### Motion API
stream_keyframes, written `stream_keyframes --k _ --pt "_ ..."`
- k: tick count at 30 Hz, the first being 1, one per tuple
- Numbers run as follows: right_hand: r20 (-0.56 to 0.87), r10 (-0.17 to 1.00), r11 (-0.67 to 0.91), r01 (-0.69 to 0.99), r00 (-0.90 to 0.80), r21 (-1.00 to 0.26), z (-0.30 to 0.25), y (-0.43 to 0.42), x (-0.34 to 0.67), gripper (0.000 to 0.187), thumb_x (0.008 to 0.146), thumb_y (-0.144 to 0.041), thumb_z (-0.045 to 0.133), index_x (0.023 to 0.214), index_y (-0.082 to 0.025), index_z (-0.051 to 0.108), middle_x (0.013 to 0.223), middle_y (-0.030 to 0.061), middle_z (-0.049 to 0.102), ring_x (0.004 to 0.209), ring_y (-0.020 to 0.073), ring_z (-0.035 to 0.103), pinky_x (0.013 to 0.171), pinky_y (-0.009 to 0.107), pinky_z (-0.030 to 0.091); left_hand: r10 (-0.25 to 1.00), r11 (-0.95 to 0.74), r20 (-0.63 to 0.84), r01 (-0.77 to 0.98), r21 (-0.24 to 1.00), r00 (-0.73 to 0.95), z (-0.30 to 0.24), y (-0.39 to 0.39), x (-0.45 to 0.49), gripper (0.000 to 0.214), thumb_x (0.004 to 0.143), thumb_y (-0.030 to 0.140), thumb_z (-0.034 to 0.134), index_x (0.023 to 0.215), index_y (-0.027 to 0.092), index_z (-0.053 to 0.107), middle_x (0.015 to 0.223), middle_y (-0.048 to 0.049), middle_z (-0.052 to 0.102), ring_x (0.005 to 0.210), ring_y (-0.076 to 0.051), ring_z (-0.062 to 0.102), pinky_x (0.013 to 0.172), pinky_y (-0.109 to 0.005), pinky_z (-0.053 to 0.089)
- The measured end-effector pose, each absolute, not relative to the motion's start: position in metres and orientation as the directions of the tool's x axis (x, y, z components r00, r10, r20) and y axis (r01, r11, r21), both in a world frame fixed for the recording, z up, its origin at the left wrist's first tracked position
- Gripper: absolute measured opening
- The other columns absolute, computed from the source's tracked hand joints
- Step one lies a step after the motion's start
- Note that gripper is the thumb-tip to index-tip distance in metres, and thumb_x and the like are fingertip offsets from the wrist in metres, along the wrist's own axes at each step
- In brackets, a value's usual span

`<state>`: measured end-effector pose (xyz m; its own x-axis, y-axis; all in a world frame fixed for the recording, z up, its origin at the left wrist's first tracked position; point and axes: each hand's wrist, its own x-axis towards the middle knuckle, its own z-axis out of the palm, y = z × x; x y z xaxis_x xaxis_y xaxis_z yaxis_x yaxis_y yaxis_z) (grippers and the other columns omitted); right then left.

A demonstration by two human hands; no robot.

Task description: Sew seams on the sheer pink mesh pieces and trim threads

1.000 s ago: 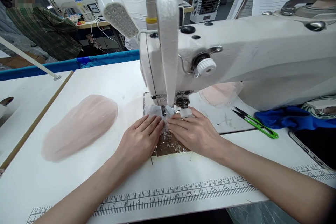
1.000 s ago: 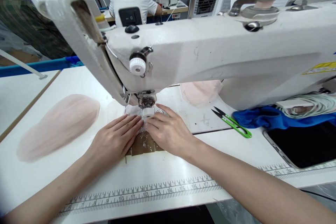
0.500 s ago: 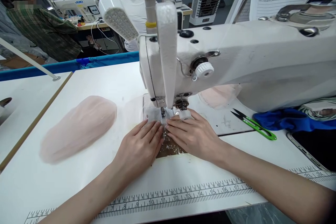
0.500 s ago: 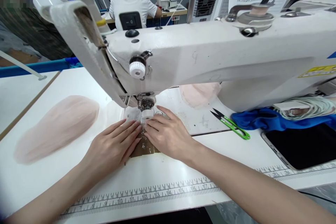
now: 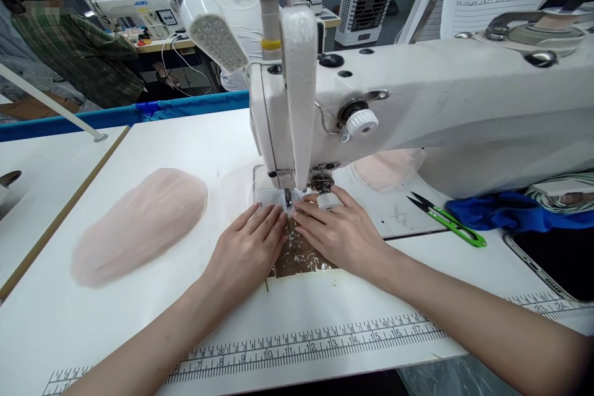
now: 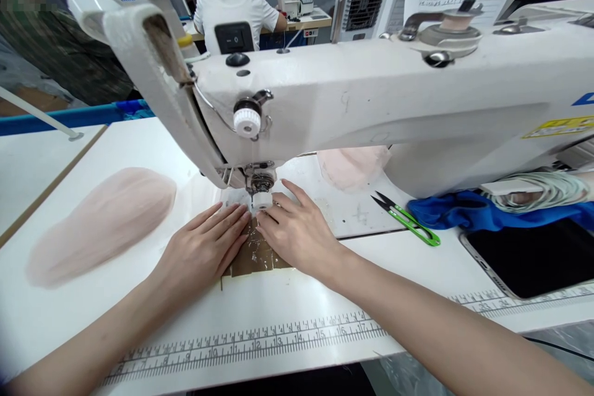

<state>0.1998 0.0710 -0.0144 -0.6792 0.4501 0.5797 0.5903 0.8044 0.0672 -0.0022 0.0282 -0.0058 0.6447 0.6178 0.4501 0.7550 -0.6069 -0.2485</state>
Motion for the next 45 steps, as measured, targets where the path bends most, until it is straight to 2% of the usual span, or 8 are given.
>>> stream_keyframes --k 13,24,28,30,32,34,38,45 --pt "0.504 0.504 0.772 0.627 -0.701 0.101 -0.012 0.074 0.202 0.027 0.097 -0.029 0.049 0.110 -0.018 0.069 0.106 0.0028 0.074 0.109 0.0219 0.060 0.115 0.046 0.026 0.694 -0.574 0.430 0.804 -0.153 0.578 -0.011 0.045 -0.008 0.036 0.098 0.024 0.043 0.120 0.005 0.064 0.121 -0.0144 0.067 0.113 -0.027 0.064 0.102 -0.046 0.051" --pt "0.518 0.502 0.794 0.606 -0.692 0.041 -0.005 0.071 0.206 0.023 0.095 -0.019 0.049 0.108 -0.015 0.068 0.097 0.0052 0.075 0.090 0.0206 0.066 0.102 0.044 0.038 0.786 -0.454 0.445 0.889 -0.055 0.429 -0.011 0.047 -0.014 0.031 0.097 0.016 0.040 0.111 0.010 0.067 0.115 -0.0122 0.071 0.107 -0.027 0.067 0.072 -0.037 0.061" --pt "0.501 0.565 0.809 0.560 -0.656 -0.180 -0.001 0.067 0.207 0.027 0.093 -0.017 0.051 0.117 -0.016 0.062 0.091 0.0055 0.074 0.088 0.0207 0.065 0.090 0.040 0.046 0.877 -0.438 0.292 0.885 0.158 0.381 0.023 0.037 -0.023 0.030 0.097 0.021 0.039 0.093 0.016 0.068 0.099 -0.0088 0.074 0.093 -0.025 0.069 0.074 -0.037 0.056" --pt "0.401 0.610 0.786 0.457 -0.684 -0.416 0.007 0.063 0.207 0.040 0.087 -0.024 0.061 0.127 -0.016 0.055 0.110 0.0084 0.069 0.099 0.0223 0.063 0.088 0.039 0.048 0.893 -0.411 0.029 0.789 0.457 0.449 0.046 0.029 -0.026 0.027 0.097 0.029 0.041 0.090 0.020 0.065 0.087 -0.0029 0.073 0.082 -0.019 0.068 0.072 -0.031 0.053" --pt "0.250 0.614 0.669 0.326 -0.749 -0.668 0.016 0.059 0.207 0.055 0.081 -0.031 0.071 0.131 -0.020 0.051 0.125 0.0086 0.062 0.107 0.0220 0.060 0.087 0.036 0.050 0.842 -0.217 -0.193 0.642 0.735 0.504 0.065 0.023 -0.029 0.030 0.098 0.037 0.039 0.087 0.022 0.061 0.078 0.0002 0.070 0.074 -0.016 0.067 0.067 -0.026 0.051" --pt "0.104 0.554 0.485 0.219 -0.826 -0.847 0.023 0.056 0.207 0.044 0.081 -0.034 0.072 0.121 -0.023 0.059 0.117 0.0051 0.066 0.098 0.0183 0.063 0.078 0.030 0.053 0.801 -0.037 -0.268 0.491 0.870 0.536 0.072 0.020 -0.030 0.030 0.098 0.042 0.040 0.086 0.021 0.059 0.079 0.0004 0.070 0.076 -0.016 0.067 0.069 -0.026 0.051" --pt "-0.009 0.463 0.198 0.114 -0.886 -0.974 0.026 0.056 0.208 0.019 0.084 -0.033 0.069 0.095 -0.018 0.069 0.086 0.0014 0.071 0.072 0.0127 0.065 0.061 0.024 0.051 0.814 0.079 -0.293 0.404 0.911 0.502 0.065 0.025 -0.031 0.030 0.096 0.045 0.044 0.083 0.020 0.055 0.074 0.0017 0.065 0.060 -0.013 0.065 0.062 -0.026 0.049" --pt "0.033 0.491 0.090 0.013 -0.871 -0.996 0.022 0.057 0.210 0.017 0.081 -0.032 0.072 0.088 -0.016 0.069 0.092 0.0046 0.074 0.093 0.0156 0.069 0.083 0.030 0.054 0.864 0.059 -0.298 0.505 0.861 0.407 0.059 0.032 -0.032 0.034 0.094 0.048 0.046 0.078 0.019 0.052 0.044 0.0097 0.042 0.037 -0.006 0.036 0.045 -0.021 0.030"
